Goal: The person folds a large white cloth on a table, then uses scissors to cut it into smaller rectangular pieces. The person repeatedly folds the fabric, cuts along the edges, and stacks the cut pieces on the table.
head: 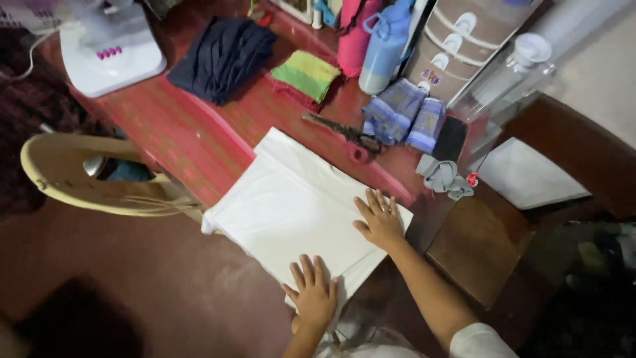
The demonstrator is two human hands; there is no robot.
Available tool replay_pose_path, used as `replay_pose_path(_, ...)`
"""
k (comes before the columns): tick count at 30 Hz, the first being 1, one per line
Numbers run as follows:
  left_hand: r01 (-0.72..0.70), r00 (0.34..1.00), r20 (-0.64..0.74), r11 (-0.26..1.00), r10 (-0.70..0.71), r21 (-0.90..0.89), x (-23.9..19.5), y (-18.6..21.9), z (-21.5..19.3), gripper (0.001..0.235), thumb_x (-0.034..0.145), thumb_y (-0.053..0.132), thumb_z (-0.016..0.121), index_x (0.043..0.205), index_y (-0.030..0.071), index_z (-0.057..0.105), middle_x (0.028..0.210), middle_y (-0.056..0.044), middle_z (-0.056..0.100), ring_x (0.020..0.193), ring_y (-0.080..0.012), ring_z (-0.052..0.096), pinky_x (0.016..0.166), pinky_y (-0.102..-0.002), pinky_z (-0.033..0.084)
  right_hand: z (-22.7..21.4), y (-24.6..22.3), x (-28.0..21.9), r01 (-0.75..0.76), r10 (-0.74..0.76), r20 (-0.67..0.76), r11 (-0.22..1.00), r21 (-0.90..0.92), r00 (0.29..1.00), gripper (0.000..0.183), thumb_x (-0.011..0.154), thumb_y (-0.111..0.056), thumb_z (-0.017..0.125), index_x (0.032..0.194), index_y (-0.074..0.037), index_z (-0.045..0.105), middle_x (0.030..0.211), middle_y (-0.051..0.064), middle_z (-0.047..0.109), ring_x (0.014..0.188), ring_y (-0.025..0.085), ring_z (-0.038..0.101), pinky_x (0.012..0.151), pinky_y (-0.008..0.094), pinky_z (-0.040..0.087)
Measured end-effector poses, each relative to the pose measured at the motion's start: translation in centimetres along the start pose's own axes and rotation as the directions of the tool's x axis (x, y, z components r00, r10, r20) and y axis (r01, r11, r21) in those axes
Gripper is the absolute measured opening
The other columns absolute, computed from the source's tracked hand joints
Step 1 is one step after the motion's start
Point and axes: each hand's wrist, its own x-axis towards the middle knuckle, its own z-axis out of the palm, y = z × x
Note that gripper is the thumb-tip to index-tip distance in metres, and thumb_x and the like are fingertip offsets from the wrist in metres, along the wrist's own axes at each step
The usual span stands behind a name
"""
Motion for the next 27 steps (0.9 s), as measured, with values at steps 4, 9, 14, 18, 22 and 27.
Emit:
replay_pose_path(4, -0.083, 0.987, -0.141, 0.995, 0.075, -0.053, 2.0, -2.5, 0.9, 0.074, 0.097, 0.065, 0.043, 0.159, 0.026, 0.036, 0.171, -0.009, 0.018, 0.156, -0.0419, 0.013, 0.108, -0.078, 0.018, 0.3, 0.3, -0.6, -0.031, 0.026, 0.129, 0.999, 0.038, 0.991, 0.071, 0.096, -0.064, 0.046, 0.158, -0.031, 0.039, 0.165, 0.01, 0.037, 0.151, 0.038, 0.034, 0.117, 0.067, 0.025)
replay_pose_path(9, -0.102, 0.964, -0.249, 0.995, 0.095, -0.016, 11.8, -7.5, -0.8, 0.071, 0.092, 0.046, 0.062, 0.155, 0.023, 0.042, 0.163, -0.012, 0.036, 0.152, -0.0393, 0.029, 0.11, -0.075, 0.026, 0.5, -0.5, -0.3, -0.099, 0.092, 0.093, 0.993, 0.065, 0.991, 0.077, 0.09, -0.067, 0.052, 0.157, -0.032, 0.041, 0.165, 0.011, 0.036, 0.151, 0.039, 0.035, 0.114, 0.072, 0.025)
replay_pose_path(14, -0.12, 0.944, -0.311, 0.993, 0.11, -0.013, 22.5, -10.4, -2.4, 0.067, 0.089, 0.033, 0.071, 0.151, 0.018, 0.05, 0.153, -0.009, 0.05, 0.144, -0.0332, 0.044, 0.113, -0.071, 0.032, 0.0, -1.4, 0.1, -0.189, 0.172, 0.145, 0.975, 0.119, 0.974, 0.072, 0.089, -0.063, 0.055, 0.153, -0.032, 0.047, 0.163, 0.01, 0.04, 0.152, 0.039, 0.031, 0.114, 0.075, 0.021)
replay_pose_path(18, -0.075, 0.957, -0.285, 0.995, 0.055, -0.06, 32.5, -10.3, -4.0, 0.069, 0.09, 0.041, 0.066, 0.153, 0.02, 0.047, 0.154, -0.007, 0.047, 0.141, -0.034, 0.047, 0.116, -0.069, 0.034, 0.3, -1.3, 0.5, -0.157, 0.148, 0.199, 0.987, 0.027, 0.969, 0.072, 0.091, -0.068, 0.047, 0.156, -0.036, 0.042, 0.162, 0.007, 0.041, 0.149, 0.036, 0.037, 0.113, 0.072, 0.027)
replay_pose_path(22, -0.082, 0.954, -0.295, 0.995, 0.063, -0.051, 41.3, -10.4, -4.2, 0.061, 0.09, 0.041, 0.071, 0.147, 0.026, 0.052, 0.141, -0.007, 0.059, 0.113, -0.0421, 0.064, 0.089, -0.065, 0.055, 0.4, -2.8, 0.9, -0.296, 0.281, 0.125, 0.947, 0.123, 0.951, 0.076, 0.082, -0.066, 0.061, 0.149, -0.029, 0.053, 0.159, 0.004, 0.047, 0.147, 0.036, 0.04, 0.11, 0.072, 0.031)
replay_pose_path(27, -0.084, 0.973, -0.215, 0.996, 0.085, 0.016, 44.2, -10.4, -5.2, 0.056, 0.096, 0.058, 0.06, 0.14, 0.024, 0.056, 0.131, -0.008, 0.057, 0.115, -0.0397, 0.058, 0.09, -0.059, 0.052, 5.1, -6.1, 4.8, -0.421, 0.417, 0.059, 0.892, 0.164, 0.907, 0.054, 0.093, -0.044, 0.061, 0.144, -0.026, 0.059, 0.16, -0.001, 0.048, 0.15, 0.027, 0.039, 0.114, 0.063, 0.032)
